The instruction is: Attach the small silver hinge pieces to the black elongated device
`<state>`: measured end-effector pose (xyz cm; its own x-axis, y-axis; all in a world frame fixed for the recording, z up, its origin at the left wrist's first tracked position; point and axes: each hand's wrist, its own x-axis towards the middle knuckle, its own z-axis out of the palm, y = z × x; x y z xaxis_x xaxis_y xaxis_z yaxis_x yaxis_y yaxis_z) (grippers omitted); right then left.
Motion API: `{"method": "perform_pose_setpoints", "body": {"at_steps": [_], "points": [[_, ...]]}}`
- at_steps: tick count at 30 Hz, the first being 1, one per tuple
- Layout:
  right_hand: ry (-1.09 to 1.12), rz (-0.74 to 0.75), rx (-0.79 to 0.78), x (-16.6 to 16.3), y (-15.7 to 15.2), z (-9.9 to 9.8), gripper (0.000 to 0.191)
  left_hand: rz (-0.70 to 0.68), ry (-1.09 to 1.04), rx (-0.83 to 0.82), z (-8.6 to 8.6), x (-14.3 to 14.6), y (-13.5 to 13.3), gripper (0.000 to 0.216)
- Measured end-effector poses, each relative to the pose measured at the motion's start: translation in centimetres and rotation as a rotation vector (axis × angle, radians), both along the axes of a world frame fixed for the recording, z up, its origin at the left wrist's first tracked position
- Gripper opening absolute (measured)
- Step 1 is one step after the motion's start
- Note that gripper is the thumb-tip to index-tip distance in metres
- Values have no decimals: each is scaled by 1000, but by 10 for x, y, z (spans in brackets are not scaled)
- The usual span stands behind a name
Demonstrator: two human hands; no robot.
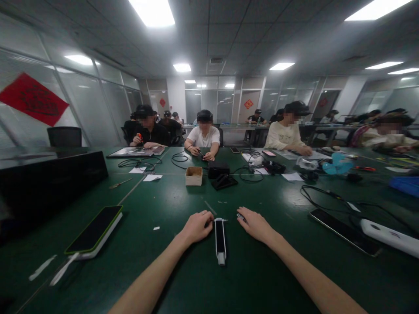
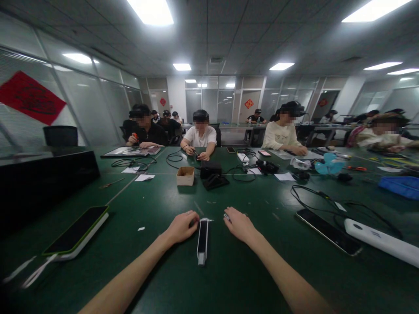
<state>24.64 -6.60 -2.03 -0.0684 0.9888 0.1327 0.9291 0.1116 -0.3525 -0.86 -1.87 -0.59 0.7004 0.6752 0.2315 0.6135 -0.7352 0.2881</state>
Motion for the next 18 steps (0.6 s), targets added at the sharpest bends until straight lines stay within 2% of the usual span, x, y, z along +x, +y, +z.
{"method": "perform_pose_setpoints", "body": {"at_steps": [2,7,10,13,18], "points": [[13,29,25,9,-1,9,46,-1,1,-5,-1,0,0,12],[-31,-43,122,51,2,25,40,-5,-2,-5,1,1,0,12],[-91,-10,45,74,6,19,34,-9,-5,-14,2,0,0,12],[-117,6,-51,83,11,11,27,-7,-4,-28,4,1,-1,12],[-114,-108,-146,79,14,10,21,-7,-5,-29,6,1,-2,12]]}}
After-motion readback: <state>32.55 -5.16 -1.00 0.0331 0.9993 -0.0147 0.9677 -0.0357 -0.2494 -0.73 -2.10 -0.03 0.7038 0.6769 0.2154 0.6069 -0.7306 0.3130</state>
